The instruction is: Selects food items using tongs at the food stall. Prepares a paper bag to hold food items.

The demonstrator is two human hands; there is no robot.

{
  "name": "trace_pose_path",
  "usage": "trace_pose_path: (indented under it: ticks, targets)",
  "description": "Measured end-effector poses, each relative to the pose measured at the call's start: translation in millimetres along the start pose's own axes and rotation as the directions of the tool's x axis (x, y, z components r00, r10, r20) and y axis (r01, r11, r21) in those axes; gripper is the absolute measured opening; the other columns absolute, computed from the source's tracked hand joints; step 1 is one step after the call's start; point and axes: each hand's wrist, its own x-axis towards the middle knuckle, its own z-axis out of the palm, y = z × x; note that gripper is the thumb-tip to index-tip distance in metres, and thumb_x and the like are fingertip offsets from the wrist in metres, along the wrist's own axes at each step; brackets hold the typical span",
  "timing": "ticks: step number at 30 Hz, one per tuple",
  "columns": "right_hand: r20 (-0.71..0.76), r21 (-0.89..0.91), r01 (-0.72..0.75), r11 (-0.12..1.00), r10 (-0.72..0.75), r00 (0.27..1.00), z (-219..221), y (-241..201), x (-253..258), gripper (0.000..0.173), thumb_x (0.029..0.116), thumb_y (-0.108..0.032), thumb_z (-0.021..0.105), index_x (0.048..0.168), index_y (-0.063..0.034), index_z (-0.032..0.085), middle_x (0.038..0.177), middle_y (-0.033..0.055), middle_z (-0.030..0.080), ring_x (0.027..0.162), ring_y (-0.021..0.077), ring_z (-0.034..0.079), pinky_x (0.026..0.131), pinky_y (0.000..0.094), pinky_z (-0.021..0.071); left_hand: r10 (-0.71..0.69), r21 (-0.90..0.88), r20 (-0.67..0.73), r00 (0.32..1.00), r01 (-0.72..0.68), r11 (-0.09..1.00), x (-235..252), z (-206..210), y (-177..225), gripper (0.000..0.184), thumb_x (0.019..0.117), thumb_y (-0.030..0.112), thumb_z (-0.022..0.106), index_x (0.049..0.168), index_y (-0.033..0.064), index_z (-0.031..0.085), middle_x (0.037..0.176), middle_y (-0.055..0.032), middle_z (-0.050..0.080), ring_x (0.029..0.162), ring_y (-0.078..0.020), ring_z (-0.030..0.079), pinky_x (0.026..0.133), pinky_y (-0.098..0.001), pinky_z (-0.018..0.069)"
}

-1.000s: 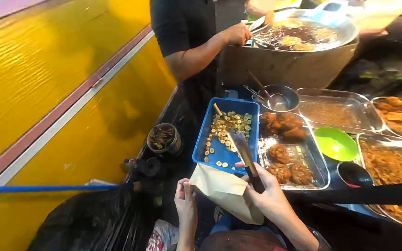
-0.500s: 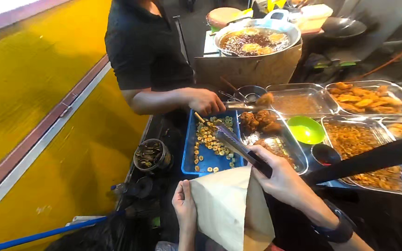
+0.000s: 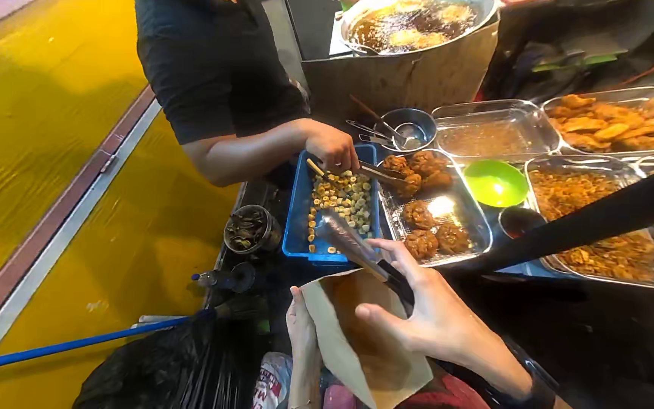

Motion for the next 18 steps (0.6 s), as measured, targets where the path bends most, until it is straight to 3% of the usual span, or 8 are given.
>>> trace_pose_path:
  ticks: [1,4,8,10,13,15,16,18]
  targets:
    - [0.045,-0.074,-0.022,0.997,0.026,0.999,0.1,-2.8,-0.4,0.095,0.0782,-0.072,0.072,0.157,-0.0309,0.037,0.088,-0.0029,0.069,0.075,0.0131,0.067,0.066,0.0403,0.0584,0.005,0.041,-0.021,1.000,-0.004,0.999,-0.4,5.4,0.3,0.058,0.1120,0.038,0.028,0.094,0.0011,0.069,0.074,-0.0072,0.071,0.066,-0.0120,0.070,0.061,-0.0301,0.0616]
    - [0.117,-0.196,-0.125,0.973,0.150,0.982,0.1,-7.0,-0.6,0.103,0.0796,-0.039,0.081,0.163,-0.0297,0.022,0.084,0.0069,0.070,0.077,0.0286,0.070,0.070,0.0509,0.0573,0.121,0.101,-0.012,0.993,-0.119,0.988,7.2,15.2,-5.5,0.058,0.1120,0.038,0.028,0.091,0.0016,0.068,0.071,-0.0037,0.070,0.063,-0.0087,0.069,0.059,-0.0270,0.0607]
    - [0.052,-0.195,-0.152,0.969,0.165,0.985,-8.2,-8.7,-5.1,0.101,0.0799,-0.031,0.082,0.163,-0.0311,0.024,0.087,0.0052,0.071,0.076,0.0245,0.070,0.070,0.0455,0.0583,0.220,0.030,0.127,0.967,-0.225,0.974,21.3,7.6,-14.2,0.051,0.1116,0.031,0.033,0.084,0.0065,0.068,0.069,0.0036,0.070,0.063,-0.0013,0.067,0.060,-0.0205,0.0589]
    - [0.025,-0.194,-0.144,0.970,0.152,0.988,-10.8,-11.6,-5.4,0.101,0.0785,-0.027,0.083,0.162,-0.0322,0.025,0.084,0.0031,0.071,0.074,0.0227,0.070,0.067,0.0439,0.0582,0.173,-0.071,0.152,0.973,-0.163,0.984,17.8,13.8,5.1,0.046,0.1109,0.016,0.035,0.082,0.0030,0.068,0.070,0.0013,0.071,0.064,-0.0022,0.069,0.063,-0.0202,0.0596]
    - [-0.014,-0.183,-0.117,0.976,0.117,0.993,-6.5,-13.4,-4.0,0.100,0.0777,-0.023,0.081,0.161,-0.0309,0.027,0.081,0.0023,0.069,0.072,0.0214,0.069,0.065,0.0433,0.0578,-0.060,-0.036,-0.019,0.998,0.059,0.998,1.8,42.6,63.2,0.049,0.1051,-0.003,0.032,0.068,0.0036,0.062,0.058,0.0036,0.067,0.052,0.0002,0.064,0.056,-0.0172,0.0568]
    - [-0.042,-0.173,-0.115,0.978,0.110,0.993,-1.6,-12.5,-1.0,0.100,0.0748,-0.022,0.081,0.160,-0.0324,0.029,0.082,0.0000,0.070,0.071,0.0183,0.069,0.064,0.0425,0.0586,-0.053,-0.145,0.047,0.998,0.059,0.988,24.8,16.8,35.4,0.045,0.1085,0.006,0.032,0.076,0.0052,0.063,0.064,0.0023,0.068,0.059,-0.0012,0.066,0.060,-0.0189,0.0585]
    - [-0.045,-0.166,-0.127,0.978,0.122,0.992,0.1,-13.2,1.2,0.103,0.0722,-0.020,0.081,0.160,-0.0344,0.029,0.081,-0.0014,0.070,0.070,0.0170,0.069,0.063,0.0425,0.0587,0.050,-0.266,0.154,0.987,-0.007,0.964,45.6,-7.4,1.7,0.042,0.1103,0.016,0.036,0.084,0.0043,0.067,0.072,-0.0010,0.071,0.066,-0.0043,0.070,0.063,-0.0223,0.0605]
    - [-0.044,-0.165,-0.136,0.977,0.131,0.990,3.7,-15.7,4.8,0.108,0.0679,-0.016,0.081,0.160,-0.0361,0.028,0.082,-0.0038,0.070,0.071,0.0155,0.069,0.062,0.0424,0.0591,0.123,-0.340,0.208,0.970,-0.046,0.939,67.2,-28.7,-25.6,0.040,0.1098,0.029,0.043,0.088,0.0068,0.068,0.074,-0.0020,0.071,0.067,-0.0067,0.070,0.062,-0.0249,0.0606]
